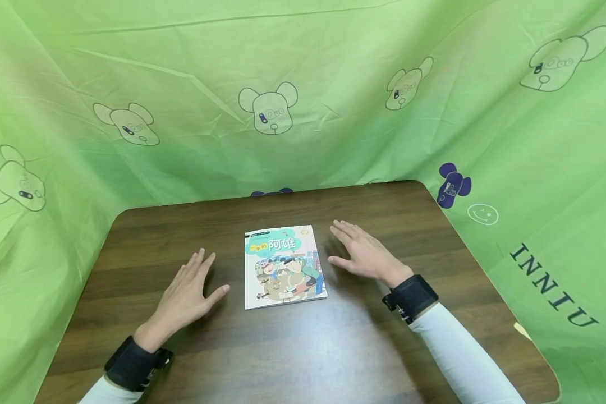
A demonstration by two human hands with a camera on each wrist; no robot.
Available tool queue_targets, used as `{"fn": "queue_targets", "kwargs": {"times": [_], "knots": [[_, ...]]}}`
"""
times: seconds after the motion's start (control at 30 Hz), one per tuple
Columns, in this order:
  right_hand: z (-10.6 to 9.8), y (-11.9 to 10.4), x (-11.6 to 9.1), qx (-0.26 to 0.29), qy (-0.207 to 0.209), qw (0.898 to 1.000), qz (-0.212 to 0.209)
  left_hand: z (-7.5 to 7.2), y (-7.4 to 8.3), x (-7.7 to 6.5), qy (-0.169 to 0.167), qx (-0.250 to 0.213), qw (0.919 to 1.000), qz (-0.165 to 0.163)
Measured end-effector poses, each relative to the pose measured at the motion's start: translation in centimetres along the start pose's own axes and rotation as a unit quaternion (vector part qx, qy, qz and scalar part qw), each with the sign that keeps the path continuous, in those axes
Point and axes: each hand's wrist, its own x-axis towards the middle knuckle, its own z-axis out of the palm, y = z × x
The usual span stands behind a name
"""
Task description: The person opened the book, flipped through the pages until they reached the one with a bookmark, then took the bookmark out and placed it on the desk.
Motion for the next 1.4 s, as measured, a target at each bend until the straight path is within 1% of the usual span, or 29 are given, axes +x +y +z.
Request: {"fn": "queue_targets", "kwargs": {"times": [0.1, 0.23, 0.33, 0.53, 0.87, 0.97, 1.17, 1.3, 1.4], "knots": [[0.2, -0.4, 0.1, 0.002, -0.01, 1.0, -0.018, 0.2, 0.5, 0.1, -0.014, -0.013, 0.9997, 0.012], [0.5, -1.0, 0.3, 0.012, -0.018, 0.999, -0.041, 0.5, 1.2, 0.1, -0.042, -0.03, 0.9977, 0.045], [0.7, -1.4, 0.4, 0.019, -0.026, 0.998, -0.05, 0.7, 1.9, 0.3, -0.052, -0.035, 0.9959, 0.065], [1.1, -2.1, 0.5, 0.024, -0.043, 0.997, -0.065, 1.3, 3.3, 0.9, -0.06, -0.025, 0.9945, 0.083], [1.6, -2.9, 0.6, 0.028, -0.034, 0.992, -0.12, 2.1, 5.6, 1.7, -0.09, -0.014, 0.9892, 0.115], [1.8, -3.1, 0.6, 0.028, -0.045, 0.991, -0.125, 2.4, 6.1, 1.9, -0.096, -0.013, 0.9874, 0.125], [2.1, -3.7, 0.6, 0.028, -0.086, 0.988, -0.122, 3.0, 6.9, 2.2, -0.11, -0.016, 0.9838, 0.141], [2.2, -4.0, 0.4, 0.037, -0.096, 0.987, -0.122, 3.5, 7.1, 2.4, -0.114, -0.019, 0.9811, 0.155], [2.3, -3.9, 0.3, 0.036, -0.104, 0.986, -0.122, 3.9, 7.4, 2.5, -0.12, -0.018, 0.9796, 0.16]]}}
